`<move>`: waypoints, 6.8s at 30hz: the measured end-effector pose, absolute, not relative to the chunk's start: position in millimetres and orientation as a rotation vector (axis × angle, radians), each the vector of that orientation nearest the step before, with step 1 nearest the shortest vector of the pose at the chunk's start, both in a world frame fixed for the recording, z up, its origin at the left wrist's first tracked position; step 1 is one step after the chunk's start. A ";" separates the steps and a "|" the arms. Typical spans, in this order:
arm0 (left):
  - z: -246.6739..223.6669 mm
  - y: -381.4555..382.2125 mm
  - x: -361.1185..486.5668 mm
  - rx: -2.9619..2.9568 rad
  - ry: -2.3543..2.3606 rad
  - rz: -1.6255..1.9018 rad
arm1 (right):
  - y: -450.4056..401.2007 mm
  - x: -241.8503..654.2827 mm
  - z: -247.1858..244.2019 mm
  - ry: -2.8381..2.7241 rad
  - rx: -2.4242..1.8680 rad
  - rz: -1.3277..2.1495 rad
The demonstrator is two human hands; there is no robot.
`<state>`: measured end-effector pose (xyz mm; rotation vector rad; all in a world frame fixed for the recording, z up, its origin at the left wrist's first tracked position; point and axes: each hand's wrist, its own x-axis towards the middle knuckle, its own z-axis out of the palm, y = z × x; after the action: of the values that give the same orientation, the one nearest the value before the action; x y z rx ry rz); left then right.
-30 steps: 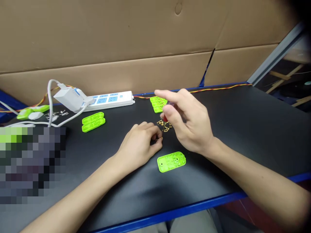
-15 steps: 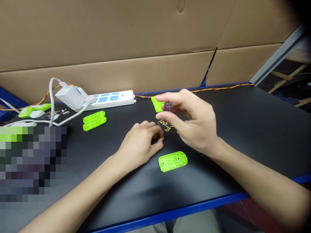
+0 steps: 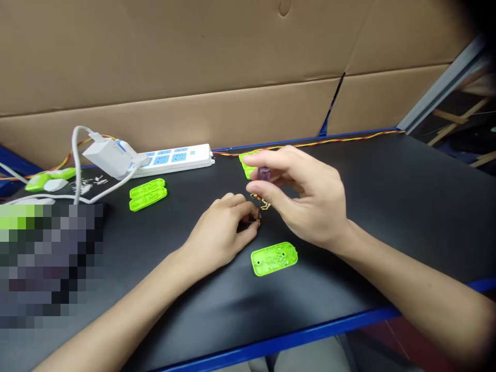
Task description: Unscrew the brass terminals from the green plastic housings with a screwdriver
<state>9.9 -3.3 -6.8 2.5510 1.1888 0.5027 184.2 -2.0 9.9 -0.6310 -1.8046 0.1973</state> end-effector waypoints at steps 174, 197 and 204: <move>7.1 1.8 -12.6 2.439 1.229 0.396 | 24.7 204.4 -1.5 -1.575 -0.826 -0.009; 4.4 -13.0 -1.3 2.420 1.323 0.659 | 10.0 193.5 6.1 -1.464 -0.736 0.097; 2.2 -12.7 0.8 2.299 1.326 0.721 | 4.9 188.1 4.8 -1.477 -0.687 0.126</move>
<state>0.8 -12.7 2.2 2.2986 1.3256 0.7209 188.1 4.9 4.8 -0.6865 -1.4770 0.1263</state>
